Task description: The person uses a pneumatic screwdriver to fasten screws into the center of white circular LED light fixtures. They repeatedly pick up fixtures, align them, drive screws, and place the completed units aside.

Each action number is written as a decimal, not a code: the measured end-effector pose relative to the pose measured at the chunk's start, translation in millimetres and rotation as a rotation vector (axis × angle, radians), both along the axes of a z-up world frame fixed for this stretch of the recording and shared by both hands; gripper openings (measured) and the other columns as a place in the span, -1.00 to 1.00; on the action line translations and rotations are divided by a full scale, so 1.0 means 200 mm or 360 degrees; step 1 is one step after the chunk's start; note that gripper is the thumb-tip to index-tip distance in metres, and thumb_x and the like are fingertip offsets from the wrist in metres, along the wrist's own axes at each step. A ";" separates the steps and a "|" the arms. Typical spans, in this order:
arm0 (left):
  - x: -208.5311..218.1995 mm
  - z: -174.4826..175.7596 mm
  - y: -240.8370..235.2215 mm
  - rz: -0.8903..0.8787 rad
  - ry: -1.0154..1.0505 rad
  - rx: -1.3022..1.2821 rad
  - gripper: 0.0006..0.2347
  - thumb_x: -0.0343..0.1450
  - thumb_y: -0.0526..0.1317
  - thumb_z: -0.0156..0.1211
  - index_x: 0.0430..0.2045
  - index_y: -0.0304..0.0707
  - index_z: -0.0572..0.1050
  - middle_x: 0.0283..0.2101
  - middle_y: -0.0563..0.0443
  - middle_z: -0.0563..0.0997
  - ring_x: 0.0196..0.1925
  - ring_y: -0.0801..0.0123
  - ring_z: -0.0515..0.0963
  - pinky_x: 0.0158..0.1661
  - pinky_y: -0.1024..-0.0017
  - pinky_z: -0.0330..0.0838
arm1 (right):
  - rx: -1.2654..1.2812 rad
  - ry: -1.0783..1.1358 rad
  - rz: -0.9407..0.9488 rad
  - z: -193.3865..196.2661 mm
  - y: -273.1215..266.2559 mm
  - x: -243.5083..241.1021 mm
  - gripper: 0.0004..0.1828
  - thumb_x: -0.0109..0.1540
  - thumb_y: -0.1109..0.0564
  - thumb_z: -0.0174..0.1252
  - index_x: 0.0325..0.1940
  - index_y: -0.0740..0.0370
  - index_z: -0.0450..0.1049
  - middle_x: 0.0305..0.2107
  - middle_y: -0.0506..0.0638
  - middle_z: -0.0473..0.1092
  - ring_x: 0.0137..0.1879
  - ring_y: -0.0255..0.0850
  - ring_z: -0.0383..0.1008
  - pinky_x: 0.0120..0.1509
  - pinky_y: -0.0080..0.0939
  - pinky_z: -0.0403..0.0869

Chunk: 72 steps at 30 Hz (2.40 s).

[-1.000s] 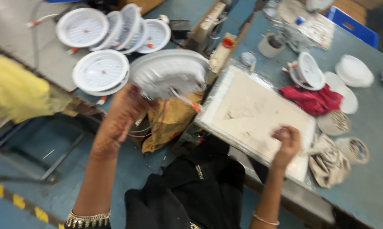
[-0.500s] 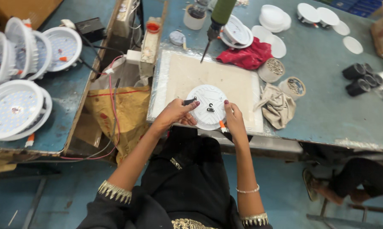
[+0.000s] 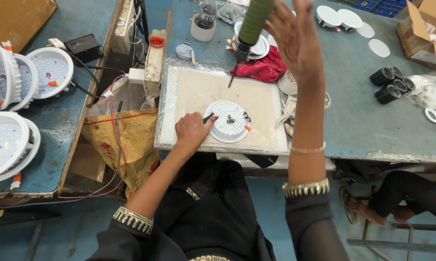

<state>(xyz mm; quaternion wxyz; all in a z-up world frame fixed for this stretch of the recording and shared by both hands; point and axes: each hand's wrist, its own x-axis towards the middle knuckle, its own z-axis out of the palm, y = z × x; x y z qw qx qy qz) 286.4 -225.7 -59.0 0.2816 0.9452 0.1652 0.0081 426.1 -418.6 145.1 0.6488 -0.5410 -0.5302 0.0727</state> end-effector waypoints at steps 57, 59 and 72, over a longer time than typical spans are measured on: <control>0.21 -0.16 -0.16 -0.0198 -0.1029 -0.0549 -0.78 0.40 -0.05 0.28 -0.38 -0.24 0.55 -0.01 -0.02 0.57 0.10 0.12 0.49 0.11 0.20 0.34 | 0.0607 0.0503 -0.0380 -0.47 0.08 -0.22 -0.18 0.36 -0.56 -0.21 -0.10 0.35 0.19 -0.62 0.09 0.17 -0.66 -0.15 0.18 -0.57 -0.16 0.26; 0.21 -0.16 -0.16 -0.0200 -0.1024 -0.0545 -0.78 0.41 -0.05 0.27 -0.38 -0.24 0.54 0.00 -0.02 0.57 0.11 0.12 0.49 0.11 0.20 0.34 | 0.0619 0.0505 -0.0385 -0.47 0.07 -0.22 -0.19 0.37 -0.55 -0.22 -0.10 0.35 0.19 -0.61 0.10 0.17 -0.65 -0.15 0.17 -0.57 -0.16 0.26; 0.21 -0.16 -0.16 -0.0192 -0.1004 -0.0569 -0.79 0.40 -0.06 0.27 -0.41 -0.23 0.56 0.00 -0.01 0.57 0.12 0.13 0.49 0.13 0.19 0.32 | 0.0657 0.0562 -0.0275 -0.47 0.06 -0.21 -0.17 0.35 -0.56 -0.31 -0.15 0.34 0.21 -0.60 0.09 0.18 -0.65 -0.13 0.16 -0.55 -0.14 0.24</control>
